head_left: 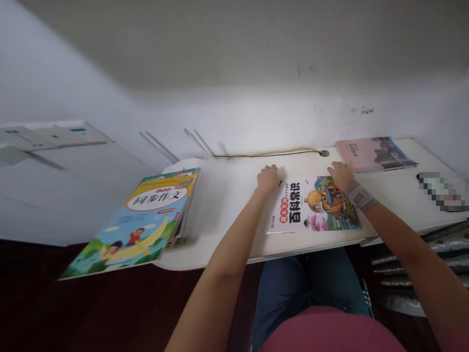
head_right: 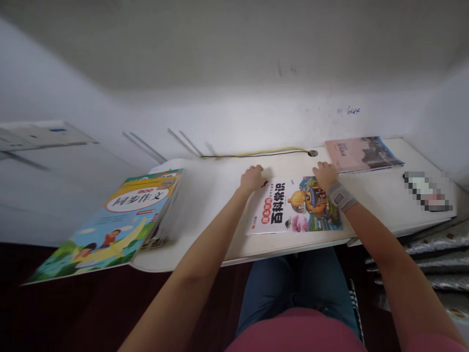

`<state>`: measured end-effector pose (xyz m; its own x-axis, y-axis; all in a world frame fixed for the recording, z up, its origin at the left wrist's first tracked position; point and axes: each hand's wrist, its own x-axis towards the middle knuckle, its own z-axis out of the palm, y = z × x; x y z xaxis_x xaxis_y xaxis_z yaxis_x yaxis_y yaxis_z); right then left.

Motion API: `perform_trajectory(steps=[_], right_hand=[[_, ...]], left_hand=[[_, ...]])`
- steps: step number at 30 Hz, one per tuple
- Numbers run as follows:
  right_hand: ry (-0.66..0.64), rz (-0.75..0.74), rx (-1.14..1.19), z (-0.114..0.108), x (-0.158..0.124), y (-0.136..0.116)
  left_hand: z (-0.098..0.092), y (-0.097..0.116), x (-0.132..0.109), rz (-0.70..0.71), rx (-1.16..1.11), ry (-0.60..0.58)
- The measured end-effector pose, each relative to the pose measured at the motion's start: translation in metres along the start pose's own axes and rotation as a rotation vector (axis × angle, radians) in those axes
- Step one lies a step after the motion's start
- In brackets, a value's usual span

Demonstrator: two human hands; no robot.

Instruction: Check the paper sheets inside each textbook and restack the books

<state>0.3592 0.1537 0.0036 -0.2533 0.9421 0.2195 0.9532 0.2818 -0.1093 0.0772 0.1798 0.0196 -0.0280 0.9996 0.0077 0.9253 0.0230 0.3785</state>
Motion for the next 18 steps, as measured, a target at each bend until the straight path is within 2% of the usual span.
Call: perform_trajectory(steps=[3,5,12,15,18], right_hand=[[-0.039,-0.155,0.036,0.010,-0.006,-0.013],[-0.034,-0.194,0.054,0.017,-0.009,-0.017],[0.015,-0.209,0.088,0.023,-0.014,-0.017],[0.015,-0.194,0.101,0.021,-0.014,-0.018],[0.002,-0.180,0.111,0.014,-0.010,-0.017]], left_hand=[[0.005,0.010,-0.007,0.110,0.067,-0.030],[0.010,0.016,-0.009,0.142,0.099,-0.047],[0.018,0.025,0.001,0.105,0.172,-0.050],[0.013,0.026,0.001,0.115,0.185,-0.062],[0.002,0.028,-0.006,0.158,0.191,-0.025]])
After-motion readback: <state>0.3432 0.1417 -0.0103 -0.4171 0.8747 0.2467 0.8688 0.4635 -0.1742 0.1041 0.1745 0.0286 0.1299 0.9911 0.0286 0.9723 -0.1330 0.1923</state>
